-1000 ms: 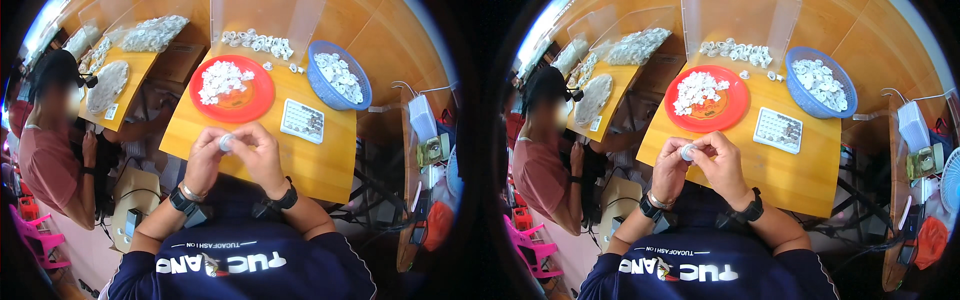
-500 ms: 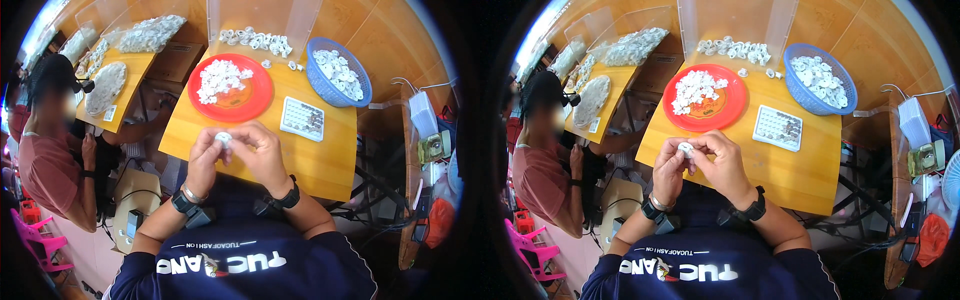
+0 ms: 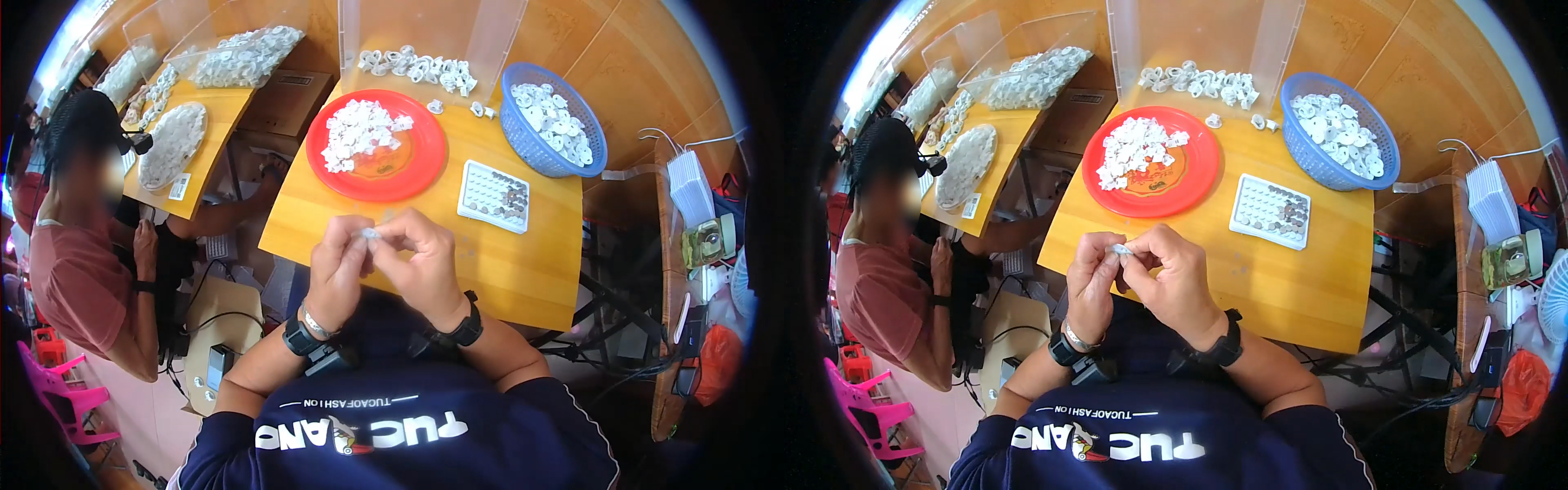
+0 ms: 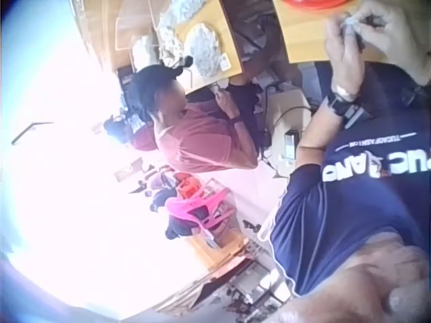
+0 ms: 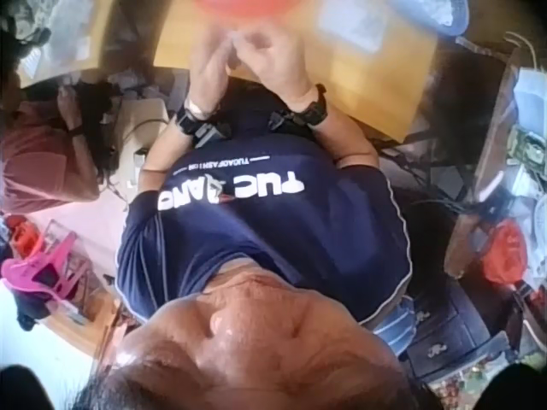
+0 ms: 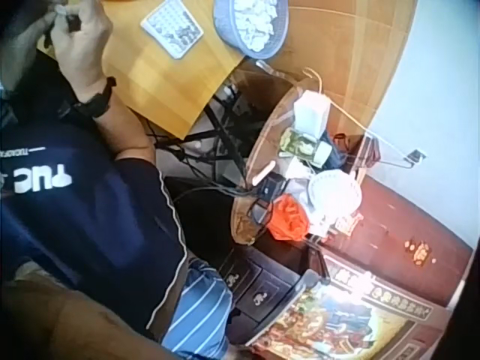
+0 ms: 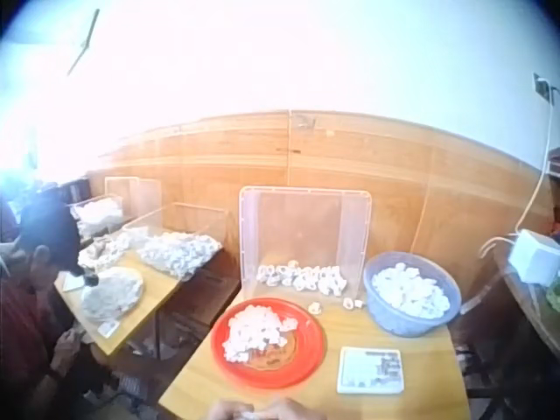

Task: The person is manually assembling small white plastic components by inserting one part into another and sorting them into containers.

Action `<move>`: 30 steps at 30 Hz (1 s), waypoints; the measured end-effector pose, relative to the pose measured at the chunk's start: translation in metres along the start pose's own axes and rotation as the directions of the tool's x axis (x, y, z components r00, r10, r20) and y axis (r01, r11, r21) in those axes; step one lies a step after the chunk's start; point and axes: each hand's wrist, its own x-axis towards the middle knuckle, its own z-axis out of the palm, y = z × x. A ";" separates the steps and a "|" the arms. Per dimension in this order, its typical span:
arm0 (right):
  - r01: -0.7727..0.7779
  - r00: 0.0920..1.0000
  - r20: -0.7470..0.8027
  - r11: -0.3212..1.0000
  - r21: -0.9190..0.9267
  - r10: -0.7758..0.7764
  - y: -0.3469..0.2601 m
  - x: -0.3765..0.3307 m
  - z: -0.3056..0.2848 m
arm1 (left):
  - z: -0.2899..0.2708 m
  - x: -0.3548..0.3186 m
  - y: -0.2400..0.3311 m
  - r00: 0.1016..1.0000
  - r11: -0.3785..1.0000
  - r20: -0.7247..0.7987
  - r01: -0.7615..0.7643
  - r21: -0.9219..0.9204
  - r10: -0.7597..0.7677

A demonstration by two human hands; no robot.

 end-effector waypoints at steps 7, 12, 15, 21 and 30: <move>-0.288 0.957 0.072 0.940 0.181 0.279 0.018 0.005 -0.013 | -0.001 0.008 -0.007 0.983 0.982 0.100 0.161 -0.102 -0.151; -0.316 0.943 0.142 0.944 0.098 0.301 0.020 0.003 -0.012 | -0.007 0.006 -0.016 0.972 0.953 0.082 0.232 -0.196 -0.220; -0.252 0.960 0.123 0.968 -0.007 0.251 0.019 0.002 -0.011 | -0.007 0.007 -0.014 0.975 0.963 0.079 0.218 -0.160 -0.207; -0.111 0.985 0.103 0.963 -0.247 0.140 0.017 0.003 -0.010 | -0.007 0.011 -0.022 0.988 0.988 0.025 0.153 0.025 -0.154; -0.220 0.974 -0.119 0.921 -0.322 0.191 0.002 0.040 -0.086 | -0.018 0.016 -0.029 0.954 0.948 0.049 0.301 -0.107 -0.297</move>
